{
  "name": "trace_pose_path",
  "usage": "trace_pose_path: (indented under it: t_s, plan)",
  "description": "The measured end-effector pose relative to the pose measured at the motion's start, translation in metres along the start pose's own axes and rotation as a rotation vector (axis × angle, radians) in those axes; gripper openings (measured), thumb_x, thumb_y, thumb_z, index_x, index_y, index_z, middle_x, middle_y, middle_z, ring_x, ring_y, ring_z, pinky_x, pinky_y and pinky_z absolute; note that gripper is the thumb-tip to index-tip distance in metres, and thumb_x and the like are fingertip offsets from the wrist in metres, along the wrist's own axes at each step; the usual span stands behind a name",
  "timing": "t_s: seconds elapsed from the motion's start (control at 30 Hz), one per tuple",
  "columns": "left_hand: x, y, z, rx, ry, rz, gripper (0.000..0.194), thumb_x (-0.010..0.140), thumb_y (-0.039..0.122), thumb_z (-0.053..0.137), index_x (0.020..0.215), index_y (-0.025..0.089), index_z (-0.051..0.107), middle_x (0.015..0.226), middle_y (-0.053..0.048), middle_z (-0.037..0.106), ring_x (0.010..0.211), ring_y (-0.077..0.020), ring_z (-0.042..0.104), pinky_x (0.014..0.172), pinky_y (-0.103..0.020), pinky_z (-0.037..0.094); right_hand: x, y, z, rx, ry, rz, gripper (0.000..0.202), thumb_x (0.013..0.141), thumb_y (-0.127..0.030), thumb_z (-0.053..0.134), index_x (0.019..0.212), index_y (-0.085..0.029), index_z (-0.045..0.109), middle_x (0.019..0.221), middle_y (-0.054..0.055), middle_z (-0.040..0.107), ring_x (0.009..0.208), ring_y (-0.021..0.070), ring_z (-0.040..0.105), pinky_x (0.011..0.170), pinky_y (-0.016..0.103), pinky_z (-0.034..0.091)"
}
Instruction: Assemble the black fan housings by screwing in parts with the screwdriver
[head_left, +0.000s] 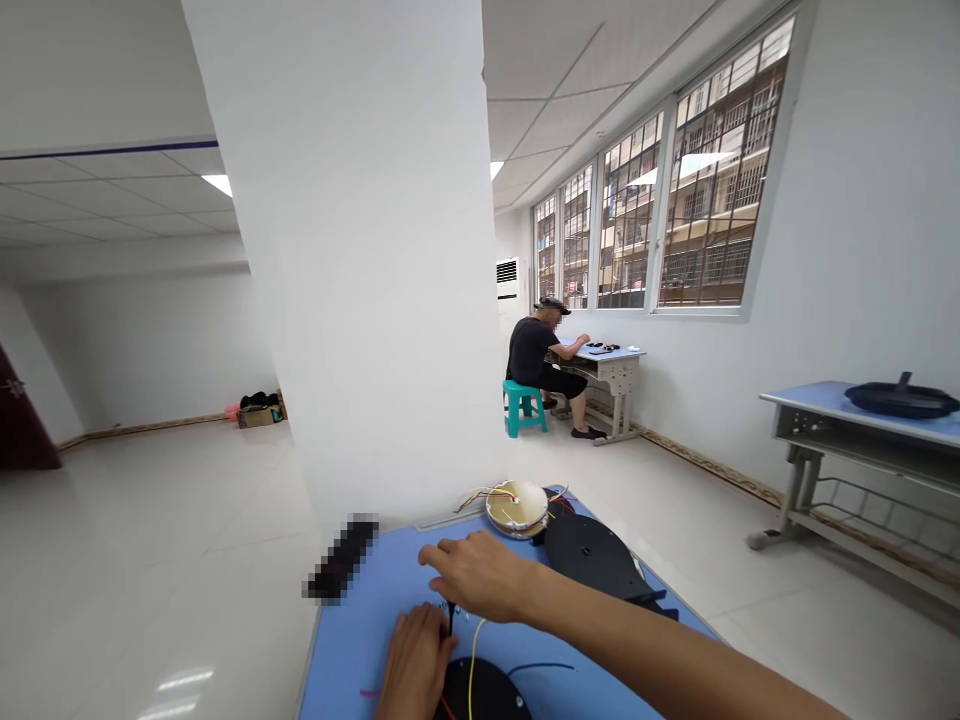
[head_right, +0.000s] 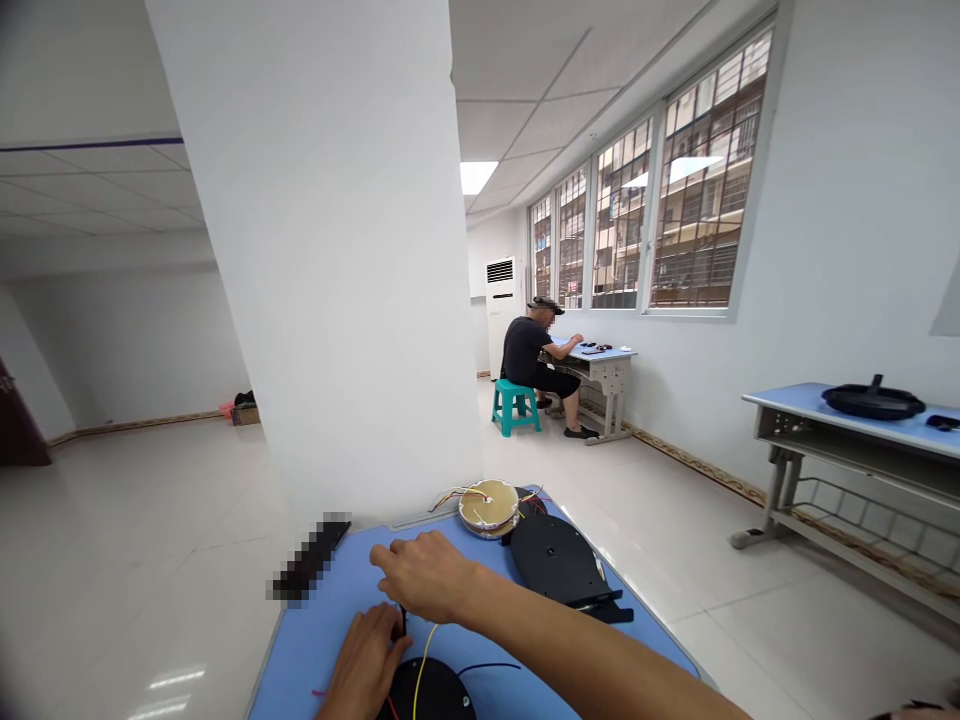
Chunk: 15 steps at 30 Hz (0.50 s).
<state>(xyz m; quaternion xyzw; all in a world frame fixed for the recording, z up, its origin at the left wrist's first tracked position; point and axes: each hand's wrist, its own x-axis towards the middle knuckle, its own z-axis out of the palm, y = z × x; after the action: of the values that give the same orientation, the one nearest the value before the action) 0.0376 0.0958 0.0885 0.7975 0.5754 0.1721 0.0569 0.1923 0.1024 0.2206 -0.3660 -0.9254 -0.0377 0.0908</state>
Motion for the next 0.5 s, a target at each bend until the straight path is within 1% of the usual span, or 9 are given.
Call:
trace_pose_path:
  t_s: [0.1,0.17,0.23,0.33,0.4,0.47,0.5]
  plan:
    - [0.011,-0.008,-0.013,-0.017,0.01,-0.029,0.022,0.091,0.02,0.042,0.088,0.018,0.063,0.092,-0.006,0.069,0.089,-0.023,0.062,0.084,-0.036,0.039,0.001,-0.001,0.003,0.001,0.052,0.056,0.028,0.096,-0.02,0.044,0.122,-0.017,0.053,0.106,0.012,0.07,0.083,0.0251,0.069,0.066,0.033,0.046]
    - [0.018,-0.016,-0.016,-0.042,0.009,-0.058,0.018,0.089,0.02,0.045,0.086,0.019,0.063,0.09,-0.004,0.069,0.089,-0.0218,0.062,0.083,-0.034,0.038,0.001,0.0,0.002,0.015,0.097,0.094,0.028,0.097,-0.018,0.041,0.123,-0.016,0.053,0.109,0.012,0.069,0.086,0.0258,0.069,0.069,0.034,0.046]
    - [0.024,-0.024,-0.013,-0.081,-0.003,-0.092,0.013,0.085,0.02,0.05,0.083,0.019,0.063,0.086,-0.002,0.07,0.086,-0.0201,0.064,0.08,-0.031,0.039,-0.002,0.001,-0.001,0.043,0.133,0.114,0.029,0.098,-0.019,0.04,0.124,-0.016,0.053,0.112,0.011,0.068,0.089,0.0258,0.068,0.071,0.034,0.046]
    - [0.028,-0.033,-0.002,-0.177,-0.01,-0.14,0.008,0.081,0.018,0.054,0.081,0.019,0.063,0.082,0.0,0.071,0.082,-0.0179,0.065,0.075,-0.026,0.043,-0.009,0.002,-0.005,0.096,0.15,0.113,0.028,0.097,-0.019,0.041,0.121,-0.018,0.055,0.113,0.009,0.069,0.089,0.0241,0.068,0.07,0.032,0.045]
    - [0.027,-0.037,0.0,-0.266,-0.001,-0.16,0.012,0.082,0.021,0.052,0.087,0.018,0.063,0.082,-0.001,0.072,0.08,-0.0169,0.067,0.073,-0.025,0.046,-0.015,0.001,-0.006,0.13,0.147,0.109,0.029,0.095,-0.017,0.041,0.12,-0.018,0.056,0.111,0.009,0.07,0.087,0.0229,0.068,0.07,0.031,0.043]
    - [0.019,-0.04,-0.003,-0.359,0.015,-0.157,0.021,0.086,0.028,0.047,0.094,0.017,0.063,0.085,-0.002,0.072,0.08,-0.0164,0.068,0.073,-0.024,0.049,-0.022,-0.002,-0.006,0.169,0.137,0.098,0.031,0.092,-0.014,0.042,0.119,-0.017,0.057,0.108,0.008,0.071,0.084,0.0211,0.068,0.068,0.03,0.042]
    - [0.012,-0.042,-0.006,-0.399,0.024,-0.145,0.025,0.088,0.032,0.044,0.094,0.017,0.063,0.085,-0.003,0.072,0.08,-0.0165,0.068,0.073,-0.024,0.05,-0.025,-0.004,-0.007,0.19,0.129,0.088,0.031,0.09,-0.014,0.044,0.119,-0.018,0.057,0.105,0.007,0.072,0.081,0.0197,0.067,0.067,0.028,0.042]
